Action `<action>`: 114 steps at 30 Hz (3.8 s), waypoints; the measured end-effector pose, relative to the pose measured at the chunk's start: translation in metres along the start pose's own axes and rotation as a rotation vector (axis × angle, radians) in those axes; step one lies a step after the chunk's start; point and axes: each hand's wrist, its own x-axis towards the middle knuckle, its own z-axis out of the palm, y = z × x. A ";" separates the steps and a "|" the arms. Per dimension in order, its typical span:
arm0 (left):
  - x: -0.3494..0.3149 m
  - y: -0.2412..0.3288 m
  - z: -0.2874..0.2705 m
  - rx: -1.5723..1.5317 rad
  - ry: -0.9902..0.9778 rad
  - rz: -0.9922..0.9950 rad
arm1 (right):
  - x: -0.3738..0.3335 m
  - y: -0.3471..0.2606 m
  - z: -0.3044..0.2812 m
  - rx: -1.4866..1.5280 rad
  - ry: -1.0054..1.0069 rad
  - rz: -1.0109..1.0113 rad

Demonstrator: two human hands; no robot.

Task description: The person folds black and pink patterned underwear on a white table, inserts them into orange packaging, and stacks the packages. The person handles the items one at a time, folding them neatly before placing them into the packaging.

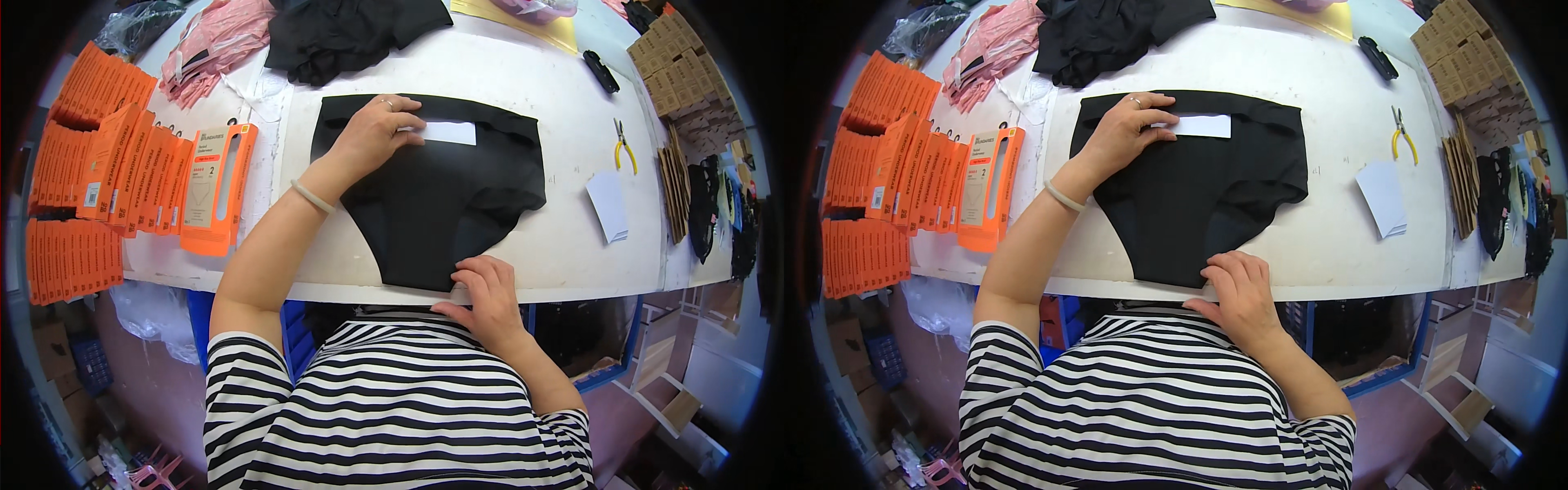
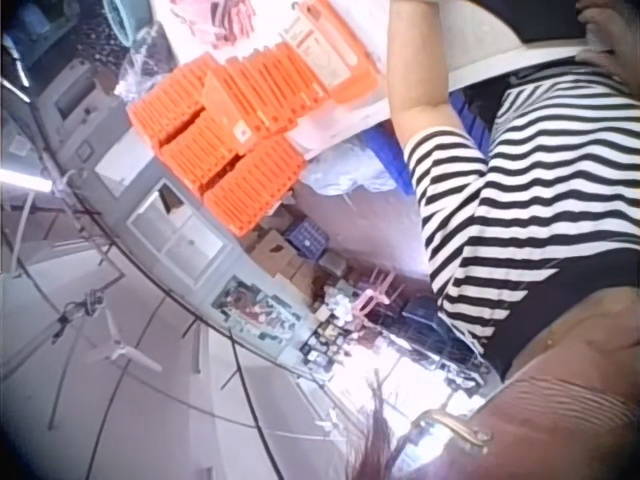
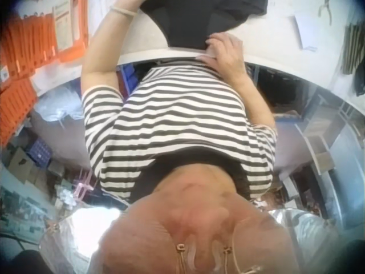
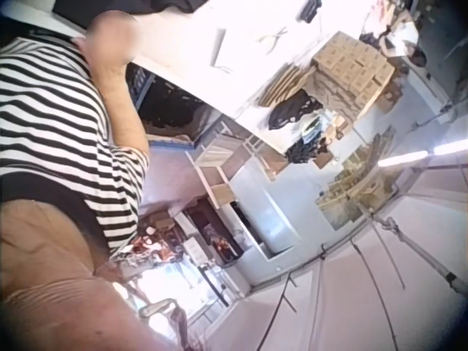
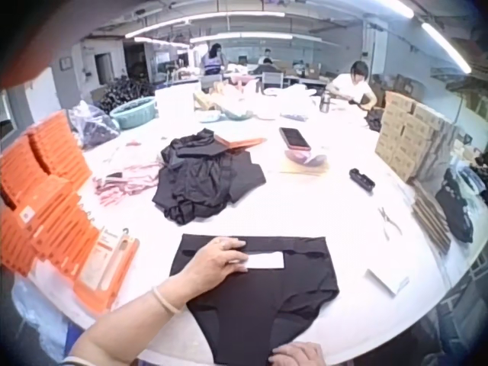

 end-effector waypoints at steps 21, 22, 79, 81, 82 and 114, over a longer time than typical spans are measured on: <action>-0.005 0.006 -0.008 0.012 -0.029 0.097 | -0.014 0.010 -0.019 0.037 0.015 -0.119; -0.010 0.011 -0.010 0.035 -0.061 0.141 | -0.012 0.009 -0.028 0.026 -0.026 -0.157; -0.123 0.129 -0.051 -0.305 -0.352 -0.339 | 0.024 0.036 -0.025 0.051 -0.063 0.022; -0.115 0.123 -0.046 -0.354 -0.328 -0.457 | 0.032 0.035 -0.024 0.106 -0.086 0.190; -0.108 0.122 -0.046 -0.382 -0.374 -0.547 | 0.036 0.036 -0.023 0.134 -0.098 0.274; -0.064 0.108 -0.016 -0.266 -0.381 0.011 | 0.041 0.012 -0.030 0.207 0.140 0.120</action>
